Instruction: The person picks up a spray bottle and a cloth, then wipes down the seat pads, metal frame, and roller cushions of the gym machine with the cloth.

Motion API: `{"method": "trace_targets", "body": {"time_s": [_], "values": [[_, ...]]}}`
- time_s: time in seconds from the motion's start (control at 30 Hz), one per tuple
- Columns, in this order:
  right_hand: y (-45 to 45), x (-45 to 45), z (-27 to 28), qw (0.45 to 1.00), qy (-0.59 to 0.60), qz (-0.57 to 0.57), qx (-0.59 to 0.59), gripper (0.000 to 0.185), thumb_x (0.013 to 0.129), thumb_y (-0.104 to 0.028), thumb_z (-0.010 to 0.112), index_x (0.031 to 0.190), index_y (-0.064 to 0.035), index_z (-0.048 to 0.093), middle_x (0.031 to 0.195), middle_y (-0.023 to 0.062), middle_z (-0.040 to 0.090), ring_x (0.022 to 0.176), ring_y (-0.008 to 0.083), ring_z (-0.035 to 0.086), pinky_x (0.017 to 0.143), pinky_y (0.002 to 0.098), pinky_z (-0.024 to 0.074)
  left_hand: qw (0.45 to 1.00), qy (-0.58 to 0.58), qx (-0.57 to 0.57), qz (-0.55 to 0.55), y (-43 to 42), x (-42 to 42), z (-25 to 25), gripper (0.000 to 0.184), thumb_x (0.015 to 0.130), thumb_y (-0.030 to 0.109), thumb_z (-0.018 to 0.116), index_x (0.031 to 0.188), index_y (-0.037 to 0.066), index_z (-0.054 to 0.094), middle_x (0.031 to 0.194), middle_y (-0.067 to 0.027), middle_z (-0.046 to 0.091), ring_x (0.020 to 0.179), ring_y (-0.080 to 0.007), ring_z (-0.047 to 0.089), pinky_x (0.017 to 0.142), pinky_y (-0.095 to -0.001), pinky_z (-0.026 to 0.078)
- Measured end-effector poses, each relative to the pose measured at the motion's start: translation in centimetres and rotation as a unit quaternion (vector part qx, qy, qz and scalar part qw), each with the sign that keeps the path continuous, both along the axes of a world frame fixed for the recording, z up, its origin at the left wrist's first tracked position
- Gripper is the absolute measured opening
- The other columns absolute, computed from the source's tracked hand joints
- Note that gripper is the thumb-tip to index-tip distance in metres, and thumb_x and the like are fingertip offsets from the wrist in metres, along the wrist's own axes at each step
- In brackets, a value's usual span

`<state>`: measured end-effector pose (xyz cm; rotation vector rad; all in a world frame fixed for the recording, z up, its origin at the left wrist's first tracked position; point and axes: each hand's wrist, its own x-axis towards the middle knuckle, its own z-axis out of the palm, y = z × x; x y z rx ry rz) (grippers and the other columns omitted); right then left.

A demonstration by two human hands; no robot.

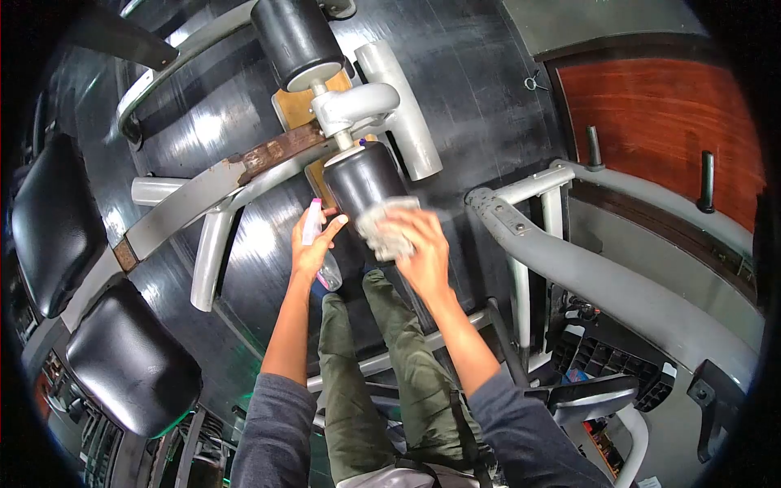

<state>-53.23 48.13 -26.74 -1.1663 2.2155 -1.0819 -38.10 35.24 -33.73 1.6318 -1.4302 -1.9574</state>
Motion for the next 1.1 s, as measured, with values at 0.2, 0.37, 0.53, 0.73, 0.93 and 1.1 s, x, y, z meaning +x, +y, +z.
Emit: {"method": "trace_targets", "body": {"time_s": [0.2, 0.37, 0.53, 0.73, 0.93, 1.1], "values": [[3.8, 1.1, 0.5, 0.997, -0.016, -0.041, 0.057, 0.054, 0.057, 0.013, 0.057, 0.102, -0.0133, 0.071, 0.112, 0.0036, 0.065, 0.104, 0.0289, 0.057, 0.092, 0.0377, 0.0472, 0.999, -0.041, 0.015, 0.014, 1.0, -1.5, 2.3, 0.038, 0.071, 0.029, 0.085, 0.082, 0.007, 0.055, 0.08, -0.0012, 0.055, 0.068, -0.0118, 0.053, 0.056, -0.0266, 0.047], [-4.4, -2.6, -1.7, 0.997, -0.038, -0.063, -0.037, 0.046, 0.062, 0.011, 0.058, 0.102, -0.0087, 0.069, 0.109, 0.0082, 0.066, 0.101, 0.0302, 0.059, 0.09, 0.0371, 0.0473, 0.984, -0.103, -0.143, 0.011, 3.4, -3.2, 1.8, 0.044, 0.069, 0.031, 0.086, 0.085, 0.005, 0.054, 0.081, -0.001, 0.05, 0.068, -0.0122, 0.052, 0.059, -0.0271, 0.046], [-5.8, -4.2, -1.3, 0.995, -0.074, -0.034, -0.051, 0.048, 0.059, 0.01, 0.054, 0.101, -0.0086, 0.069, 0.109, 0.0103, 0.066, 0.104, 0.0316, 0.059, 0.093, 0.0368, 0.0455, 0.997, -0.05, 0.027, 0.057, 2.2, -3.2, 3.3, 0.053, 0.07, 0.032, 0.085, 0.104, 0.002, 0.057, 0.088, -0.0005, 0.053, 0.069, -0.0113, 0.055, 0.055, -0.0243, 0.047], [4.2, 0.8, 1.0, 0.997, -0.064, -0.038, 0.028, 0.052, 0.055, 0.01, 0.056, 0.099, -0.0128, 0.071, 0.108, 0.0057, 0.066, 0.103, 0.029, 0.057, 0.091, 0.0375, 0.0461, 0.997, -0.008, 0.064, -0.036, -0.1, -1.0, 1.5, 0.047, 0.073, 0.031, 0.083, 0.106, 0.006, 0.059, 0.089, 0.0005, 0.056, 0.077, -0.0112, 0.057, 0.056, -0.0258, 0.047], [1.5, 0.6, 0.2, 0.997, -0.021, -0.066, 0.016, 0.052, 0.057, 0.013, 0.062, 0.101, -0.0138, 0.069, 0.107, 0.0026, 0.065, 0.101, 0.0273, 0.056, 0.089, 0.0364, 0.0479, 0.997, 0.005, 0.074, -0.009, 0.5, -0.4, 0.3, 0.057, 0.075, 0.032, 0.081, 0.117, 0.004, 0.056, 0.115, -0.0072, 0.058, 0.07, -0.0099, 0.055, 0.057, -0.0259, 0.048], [-7.0, -2.3, -1.7, 0.996, -0.003, -0.053, -0.066, 0.053, 0.059, 0.012, 0.056, 0.105, -0.0117, 0.069, 0.111, 0.0059, 0.065, 0.105, 0.0283, 0.057, 0.093, 0.0367, 0.046, 0.994, -0.007, 0.1, 0.052, 0.9, 0.0, 0.3, 0.03, 0.081, 0.023, 0.077, 0.094, 0.005, 0.056, 0.125, -0.0116, 0.059, 0.086, -0.0128, 0.061, 0.058, -0.0264, 0.049]]}}
